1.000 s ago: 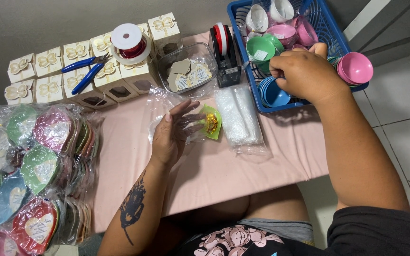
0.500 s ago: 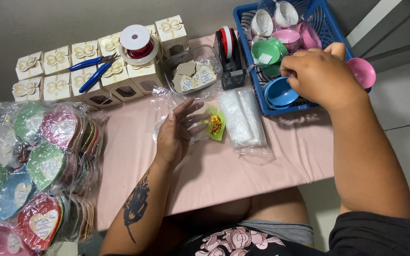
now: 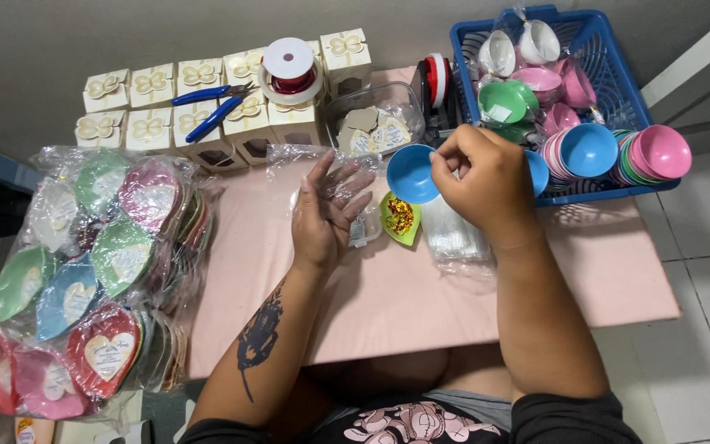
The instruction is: The person places a small plastic bowl into a clear plastic bag and seals it with a gold-colored wire tie.
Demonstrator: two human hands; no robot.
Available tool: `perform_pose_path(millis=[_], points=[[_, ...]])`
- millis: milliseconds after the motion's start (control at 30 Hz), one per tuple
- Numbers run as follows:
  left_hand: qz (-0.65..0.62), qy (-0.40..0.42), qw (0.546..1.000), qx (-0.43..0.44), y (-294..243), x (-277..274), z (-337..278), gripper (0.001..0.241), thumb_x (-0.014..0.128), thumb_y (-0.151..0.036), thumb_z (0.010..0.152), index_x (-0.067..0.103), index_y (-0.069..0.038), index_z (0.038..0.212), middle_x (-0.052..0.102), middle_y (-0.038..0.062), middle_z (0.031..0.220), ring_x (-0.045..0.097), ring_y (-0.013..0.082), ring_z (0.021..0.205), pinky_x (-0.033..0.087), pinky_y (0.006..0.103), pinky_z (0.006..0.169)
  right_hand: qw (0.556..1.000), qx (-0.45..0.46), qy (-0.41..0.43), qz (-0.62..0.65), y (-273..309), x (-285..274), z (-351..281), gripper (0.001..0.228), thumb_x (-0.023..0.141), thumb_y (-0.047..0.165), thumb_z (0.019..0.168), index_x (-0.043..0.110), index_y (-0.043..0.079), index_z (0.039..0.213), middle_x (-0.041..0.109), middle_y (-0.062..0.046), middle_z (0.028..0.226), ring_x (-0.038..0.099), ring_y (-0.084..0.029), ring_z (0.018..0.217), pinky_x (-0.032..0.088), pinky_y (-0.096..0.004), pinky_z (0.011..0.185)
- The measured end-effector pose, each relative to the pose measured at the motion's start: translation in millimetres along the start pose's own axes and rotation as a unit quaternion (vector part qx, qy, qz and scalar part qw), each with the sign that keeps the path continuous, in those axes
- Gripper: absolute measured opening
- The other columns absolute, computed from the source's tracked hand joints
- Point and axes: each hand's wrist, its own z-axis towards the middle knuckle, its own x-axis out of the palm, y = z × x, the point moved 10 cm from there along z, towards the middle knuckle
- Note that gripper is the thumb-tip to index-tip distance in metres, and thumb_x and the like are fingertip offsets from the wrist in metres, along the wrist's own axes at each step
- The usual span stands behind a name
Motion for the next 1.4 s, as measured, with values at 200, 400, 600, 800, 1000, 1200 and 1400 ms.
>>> perform_pose_path(millis=[200, 400, 600, 800, 1000, 1200, 1400], points=[[0.112, -0.012, 0.993, 0.03, -3, 0, -2, 0.063, 0.027, -0.052, 0.113, 0.043, -0.016, 0.162, 0.061, 0.021, 0.146, 0.065, 0.0361, 0.129, 0.06, 0.0438, 0.103, 0.994, -0.013, -0.068, 0.08, 5, 21, -14, 0.012, 0.083, 0.005, 0.086, 0.073, 0.011, 0.084, 0.061, 0.004, 0.06, 0.063, -0.017, 0.056, 0.054, -0.03, 0.061], [0.222, 0.0, 0.973, 0.065, -13, 6, -10, 0.054, 0.031, -0.039, 0.115, 0.045, -0.015, 0.16, 0.061, 0.02, 0.148, 0.065, 0.0332, 0.132, 0.06, 0.0439, 0.104, 0.987, 0.012, -0.097, 0.131, 20, 36, -21, 0.008, 0.085, 0.009, 0.089, 0.078, 0.009, 0.087, 0.069, -0.002, 0.063, 0.069, -0.022, 0.061, 0.054, -0.033, 0.063], [0.279, 0.001, 0.952, 0.123, -23, -11, -5, 0.05, 0.042, -0.026, 0.115, 0.044, -0.004, 0.159, 0.057, 0.025, 0.149, 0.061, 0.0357, 0.132, 0.058, 0.0508, 0.106, 0.96, 0.038, -0.064, 0.27, 32, 53, -33, 0.03, 0.058, 0.018, 0.109, 0.082, 0.004, 0.098, 0.077, -0.015, 0.079, 0.074, -0.029, 0.07, 0.057, -0.039, 0.063], [0.38, 0.056, 0.91, 0.158, -30, 30, -18, 0.052, 0.053, -0.027, 0.112, 0.045, -0.004, 0.158, 0.052, 0.023, 0.157, 0.052, 0.0384, 0.144, 0.044, 0.0523, 0.121, 0.957, 0.01, -0.081, 0.279, 28, 57, -38, 0.019, 0.07, 0.012, 0.106, 0.076, -0.006, 0.11, 0.074, -0.02, 0.096, 0.072, -0.027, 0.078, 0.059, -0.035, 0.058], [0.296, 0.042, 0.948, 0.112, -41, 42, -21, 0.057, 0.055, -0.041, 0.108, 0.05, -0.011, 0.157, 0.06, 0.021, 0.149, 0.065, 0.0358, 0.129, 0.059, 0.0519, 0.104, 0.966, -0.009, -0.159, 0.206, 11, 41, -34, 0.01, 0.071, 0.003, 0.106, 0.078, -0.003, 0.104, 0.073, -0.017, 0.094, 0.073, -0.035, 0.087, 0.057, -0.04, 0.075], [0.367, 0.03, 0.927, 0.076, -72, 41, -6, 0.048, 0.061, -0.03, 0.106, 0.058, -0.008, 0.148, 0.067, 0.026, 0.136, 0.073, 0.043, 0.115, 0.065, 0.0527, 0.091, 0.963, 0.013, -0.155, 0.219, 11, 42, -36, 0.014, 0.068, 0.005, 0.107, 0.079, -0.002, 0.103, 0.075, -0.016, 0.084, 0.075, -0.033, 0.079, 0.058, -0.04, 0.074], [0.319, 0.035, 0.946, 0.039, -75, 27, -3, 0.054, 0.073, -0.023, 0.099, 0.058, -0.011, 0.149, 0.067, 0.026, 0.137, 0.072, 0.0422, 0.117, 0.064, 0.051, 0.092, 0.942, 0.076, -0.136, 0.296, 8, 55, -43, 0.013, 0.063, 0.004, 0.108, 0.075, 0.0, 0.103, 0.078, -0.015, 0.087, 0.077, -0.024, 0.084, 0.06, -0.036, 0.079]])
